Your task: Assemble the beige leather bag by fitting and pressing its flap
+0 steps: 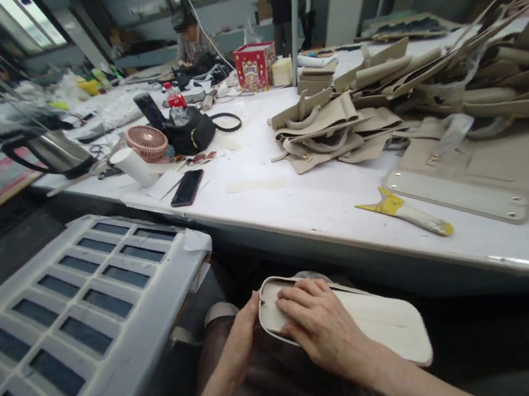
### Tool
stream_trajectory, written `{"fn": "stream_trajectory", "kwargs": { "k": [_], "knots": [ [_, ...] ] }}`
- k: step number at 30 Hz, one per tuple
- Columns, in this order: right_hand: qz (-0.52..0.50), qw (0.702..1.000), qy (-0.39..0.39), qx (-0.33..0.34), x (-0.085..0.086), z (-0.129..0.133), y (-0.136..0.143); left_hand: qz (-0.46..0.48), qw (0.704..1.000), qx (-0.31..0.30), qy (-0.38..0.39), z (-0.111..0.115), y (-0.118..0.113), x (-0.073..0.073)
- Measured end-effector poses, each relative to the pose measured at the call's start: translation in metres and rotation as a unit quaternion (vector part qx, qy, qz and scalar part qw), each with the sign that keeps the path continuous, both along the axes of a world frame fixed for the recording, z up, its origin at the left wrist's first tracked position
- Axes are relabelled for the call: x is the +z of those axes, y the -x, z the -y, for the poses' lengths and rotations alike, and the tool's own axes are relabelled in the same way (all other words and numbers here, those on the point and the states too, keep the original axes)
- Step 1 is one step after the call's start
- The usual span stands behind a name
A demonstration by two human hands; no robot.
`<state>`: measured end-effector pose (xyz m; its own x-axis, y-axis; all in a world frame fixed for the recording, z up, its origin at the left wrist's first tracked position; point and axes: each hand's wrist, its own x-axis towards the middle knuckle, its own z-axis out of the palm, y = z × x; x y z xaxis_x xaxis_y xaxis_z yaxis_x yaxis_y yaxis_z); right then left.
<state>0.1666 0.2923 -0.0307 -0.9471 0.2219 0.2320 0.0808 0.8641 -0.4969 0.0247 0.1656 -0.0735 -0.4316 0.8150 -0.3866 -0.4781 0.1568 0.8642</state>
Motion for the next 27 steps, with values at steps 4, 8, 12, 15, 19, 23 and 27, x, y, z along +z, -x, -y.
{"fn": "stream_trajectory", "kwargs": {
  "k": [4, 8, 12, 15, 19, 23, 27],
  "knots": [
    [-0.005, 1.0, 0.005, -0.001, 0.002, 0.0, 0.0, -0.065, 0.998, -0.015, 0.005, 0.005, 0.004, 0.012],
    [-0.011, 1.0, 0.011, -0.004, 0.003, 0.0, 0.001, -0.275, 0.956, -0.066, 0.083, 0.004, 0.002, 0.037],
    [-0.009, 0.999, 0.046, -0.014, 0.002, 0.002, 0.0, -0.43, 0.884, -0.075, 0.168, -0.001, -0.004, 0.05],
    [-0.013, 0.997, 0.068, -0.022, 0.001, 0.004, -0.001, -0.456, 0.87, -0.07, 0.173, -0.002, -0.008, 0.048],
    [-0.011, 0.998, 0.064, -0.012, 0.001, 0.003, -0.002, -0.437, 0.884, -0.094, 0.135, -0.002, -0.005, 0.046],
    [-0.011, 0.998, 0.059, -0.009, 0.003, 0.003, -0.001, -0.345, 0.929, -0.082, 0.103, 0.003, 0.002, 0.04],
    [-0.01, 0.998, 0.057, -0.01, 0.004, 0.004, -0.002, -0.167, 0.983, -0.053, 0.055, 0.01, 0.003, 0.029]
  ]
}}
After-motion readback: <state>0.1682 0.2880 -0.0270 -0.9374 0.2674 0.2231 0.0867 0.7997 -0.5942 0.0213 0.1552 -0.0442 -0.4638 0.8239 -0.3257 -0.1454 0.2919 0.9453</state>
